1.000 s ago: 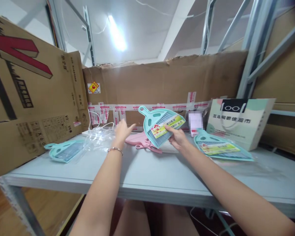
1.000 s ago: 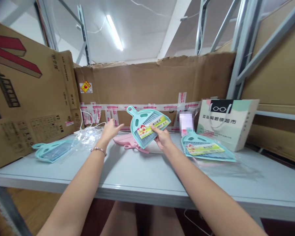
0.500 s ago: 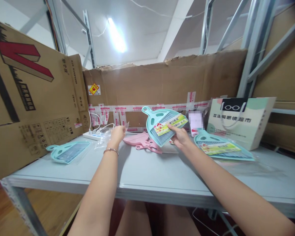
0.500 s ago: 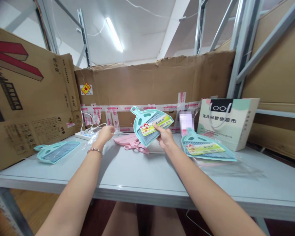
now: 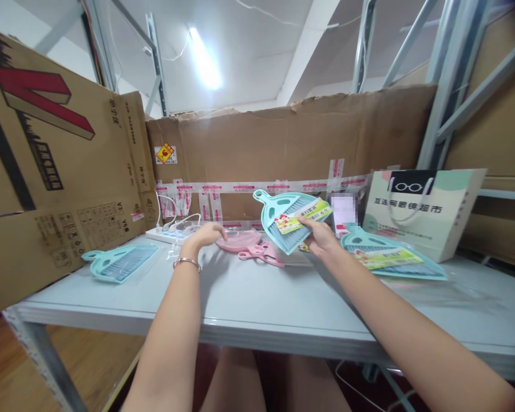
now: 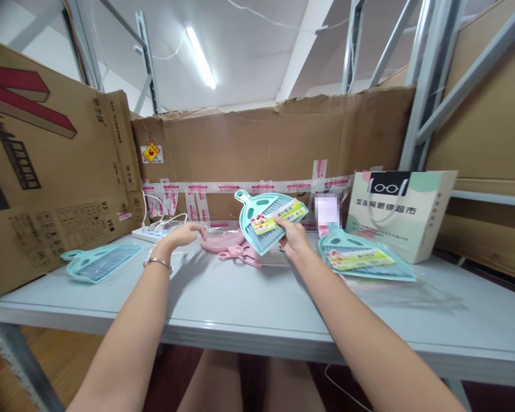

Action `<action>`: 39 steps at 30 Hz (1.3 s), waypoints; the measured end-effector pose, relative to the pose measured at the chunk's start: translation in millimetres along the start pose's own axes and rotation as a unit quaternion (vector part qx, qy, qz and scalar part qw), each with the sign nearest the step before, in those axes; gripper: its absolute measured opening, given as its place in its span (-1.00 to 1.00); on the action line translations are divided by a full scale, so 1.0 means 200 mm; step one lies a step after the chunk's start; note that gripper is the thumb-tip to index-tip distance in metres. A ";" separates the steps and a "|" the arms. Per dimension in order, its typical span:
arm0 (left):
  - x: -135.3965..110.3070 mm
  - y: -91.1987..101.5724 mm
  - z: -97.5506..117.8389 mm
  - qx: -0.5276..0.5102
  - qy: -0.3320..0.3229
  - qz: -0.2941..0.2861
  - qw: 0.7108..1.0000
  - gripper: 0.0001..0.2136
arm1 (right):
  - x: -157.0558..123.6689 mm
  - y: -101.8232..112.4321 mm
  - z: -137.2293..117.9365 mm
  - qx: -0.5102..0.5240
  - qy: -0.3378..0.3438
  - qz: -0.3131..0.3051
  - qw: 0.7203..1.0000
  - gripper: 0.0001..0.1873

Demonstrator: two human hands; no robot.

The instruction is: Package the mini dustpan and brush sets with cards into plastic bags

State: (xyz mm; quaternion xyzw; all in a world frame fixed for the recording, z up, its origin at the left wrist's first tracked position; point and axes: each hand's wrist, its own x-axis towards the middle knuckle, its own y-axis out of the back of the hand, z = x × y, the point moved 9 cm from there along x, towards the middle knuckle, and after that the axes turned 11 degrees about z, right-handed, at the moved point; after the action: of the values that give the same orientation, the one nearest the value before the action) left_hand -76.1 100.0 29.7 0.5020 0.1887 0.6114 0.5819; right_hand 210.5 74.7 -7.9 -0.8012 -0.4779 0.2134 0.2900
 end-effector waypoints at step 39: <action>-0.10 -0.04 0.56 -0.053 -0.238 0.261 0.934 -0.78 | -0.08 -0.12 0.24 0.021 -0.044 -0.085 0.995 -0.83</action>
State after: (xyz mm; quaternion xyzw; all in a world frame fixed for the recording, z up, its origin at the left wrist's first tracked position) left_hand 17.1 44.6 63.7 0.6327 -0.1257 0.6133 0.4558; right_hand 157.0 81.7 -26.7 -0.7411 -0.5523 0.2328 0.3026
